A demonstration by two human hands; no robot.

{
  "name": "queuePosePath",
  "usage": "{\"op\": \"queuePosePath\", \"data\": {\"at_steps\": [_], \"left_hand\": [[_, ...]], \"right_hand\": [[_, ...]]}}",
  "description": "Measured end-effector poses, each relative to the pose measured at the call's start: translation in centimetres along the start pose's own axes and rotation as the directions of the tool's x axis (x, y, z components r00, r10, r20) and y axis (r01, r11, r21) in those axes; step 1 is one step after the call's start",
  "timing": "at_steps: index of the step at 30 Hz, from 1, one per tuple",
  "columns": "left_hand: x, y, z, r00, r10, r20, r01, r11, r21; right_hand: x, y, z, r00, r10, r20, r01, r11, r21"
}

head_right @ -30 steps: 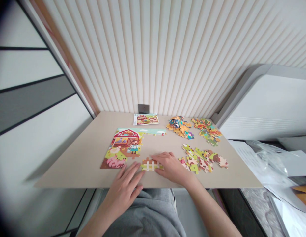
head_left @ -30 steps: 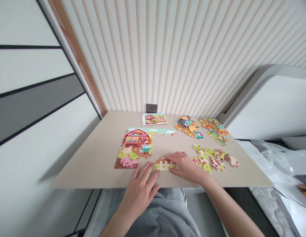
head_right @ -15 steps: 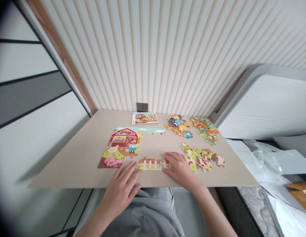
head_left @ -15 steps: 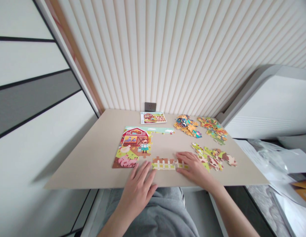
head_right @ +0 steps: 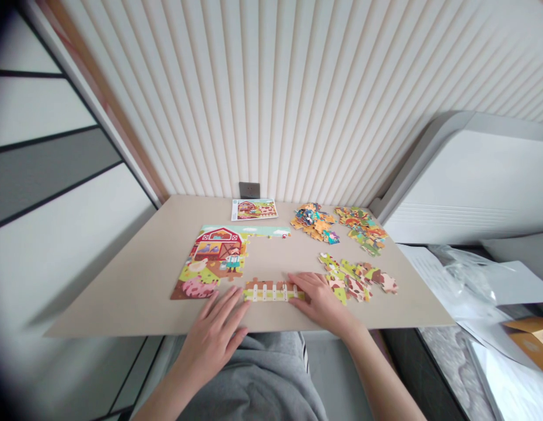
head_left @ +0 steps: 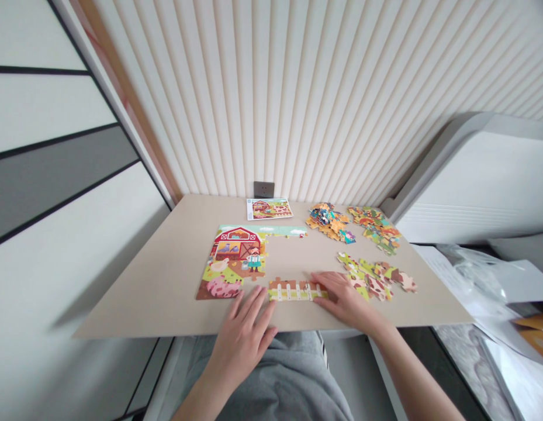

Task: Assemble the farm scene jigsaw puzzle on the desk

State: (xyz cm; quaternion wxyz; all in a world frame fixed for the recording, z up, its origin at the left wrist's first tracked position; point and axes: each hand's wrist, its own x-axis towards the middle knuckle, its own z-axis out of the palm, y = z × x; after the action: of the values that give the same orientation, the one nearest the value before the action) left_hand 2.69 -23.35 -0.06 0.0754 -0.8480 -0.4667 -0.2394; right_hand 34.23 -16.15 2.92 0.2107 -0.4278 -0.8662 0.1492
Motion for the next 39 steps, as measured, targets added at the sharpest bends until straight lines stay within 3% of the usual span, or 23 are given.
{"op": "queuePosePath", "data": {"at_steps": [16, 26, 32, 39], "left_hand": [[-0.1, 0.0, 0.0, 1.000, 0.013, 0.015, -0.013, 1.000, 0.008], [-0.1, 0.1, 0.1, 1.000, 0.002, 0.030, -0.003, 1.000, 0.014], [-0.2, -0.1, -0.1, 0.999, 0.045, 0.023, -0.046, 0.998, 0.037], [-0.1, -0.1, -0.1, 0.998, 0.069, 0.008, -0.070, 0.997, 0.036]], "right_hand": [[0.1, -1.6, -0.7, 0.999, -0.026, 0.021, 0.028, 0.995, -0.099], [-1.5, -3.0, 0.4, 0.997, -0.071, -0.006, 0.068, 0.976, -0.207], [-2.9, -2.1, 0.5, 0.991, -0.035, -0.129, 0.003, 0.972, -0.235], [-4.5, -1.7, 1.3, 0.985, -0.066, -0.159, 0.020, 0.960, -0.278]]}}
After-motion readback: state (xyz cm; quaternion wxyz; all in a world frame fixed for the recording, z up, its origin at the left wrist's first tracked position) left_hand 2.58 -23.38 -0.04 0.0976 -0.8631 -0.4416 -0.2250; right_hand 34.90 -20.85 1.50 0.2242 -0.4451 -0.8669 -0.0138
